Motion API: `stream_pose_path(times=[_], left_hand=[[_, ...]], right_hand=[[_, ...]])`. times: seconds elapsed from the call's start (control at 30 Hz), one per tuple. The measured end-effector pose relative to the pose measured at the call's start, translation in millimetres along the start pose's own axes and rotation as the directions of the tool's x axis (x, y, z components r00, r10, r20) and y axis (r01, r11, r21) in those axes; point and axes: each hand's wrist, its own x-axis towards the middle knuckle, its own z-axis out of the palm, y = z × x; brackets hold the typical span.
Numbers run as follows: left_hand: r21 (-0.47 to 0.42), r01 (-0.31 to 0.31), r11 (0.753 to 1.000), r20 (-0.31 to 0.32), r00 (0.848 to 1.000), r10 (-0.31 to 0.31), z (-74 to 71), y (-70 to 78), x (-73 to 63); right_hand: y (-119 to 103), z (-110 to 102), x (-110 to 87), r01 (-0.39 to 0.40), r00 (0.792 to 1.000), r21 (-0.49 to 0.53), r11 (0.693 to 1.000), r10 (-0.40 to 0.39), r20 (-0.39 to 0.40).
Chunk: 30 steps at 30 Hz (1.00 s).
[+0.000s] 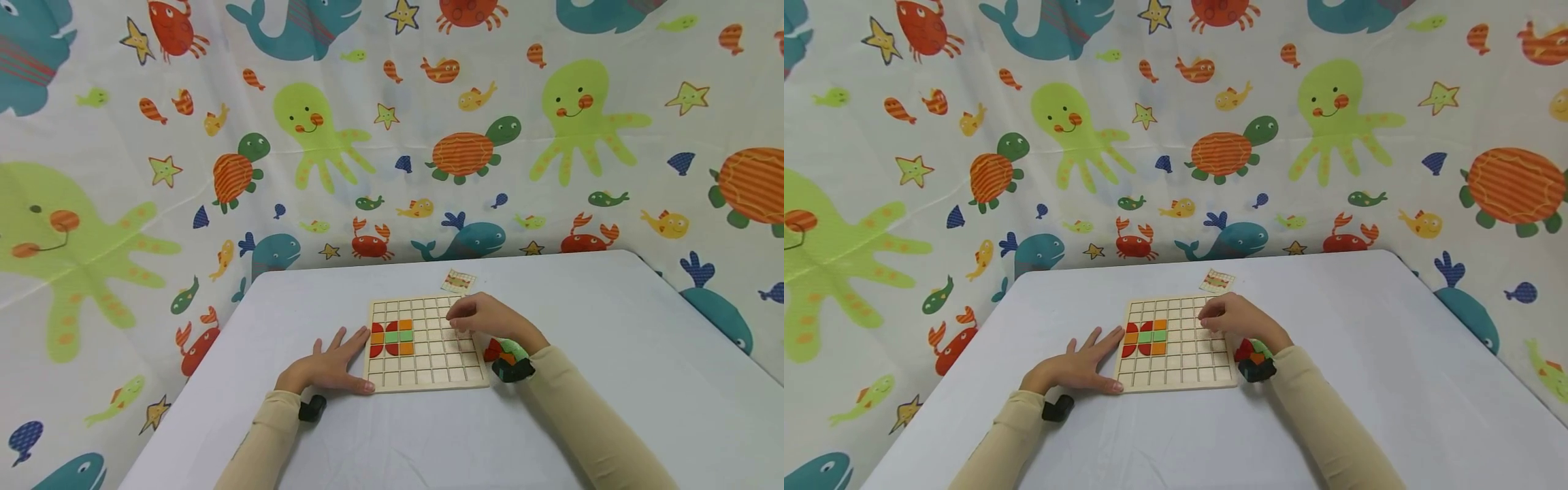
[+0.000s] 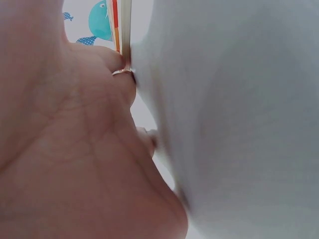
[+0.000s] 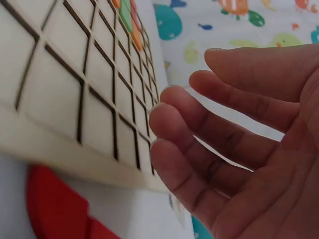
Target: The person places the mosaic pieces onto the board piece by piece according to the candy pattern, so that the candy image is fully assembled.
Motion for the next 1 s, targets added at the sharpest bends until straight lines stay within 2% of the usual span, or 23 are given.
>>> stream_pose_path(times=[0.23,0.5,0.6,0.8,1.0], left_hand=[[0.005,0.006,1.0,-0.003,1.0,-0.006,1.0,3.1,-3.1],[-0.007,-0.013,1.0,-0.017,1.0,0.013,7.1,-3.5,2.4],[-0.006,-0.02,1.0,-0.023,1.0,0.019,10.7,-8.7,4.8],[-0.007,-0.021,1.0,-0.028,0.999,0.021,10.9,-6.1,3.5],[-0.009,-0.003,1.0,-0.027,1.0,0.003,12.5,-6.7,5.9]], right_hand=[[15.4,-24.2,-11.6,-0.049,0.999,-0.055,0.997,0.05,0.006],[26.6,-45.9,-30.8,-0.142,0.989,-0.079,0.987,0.144,0.028],[28.9,-51.5,-36.7,-0.19,0.979,-0.089,0.978,0.196,0.058],[32.7,-57.7,-44.5,-0.267,0.95,-0.131,0.955,0.284,0.131],[34.7,-59.4,-47.6,-0.324,0.922,-0.161,0.932,0.349,0.166]])
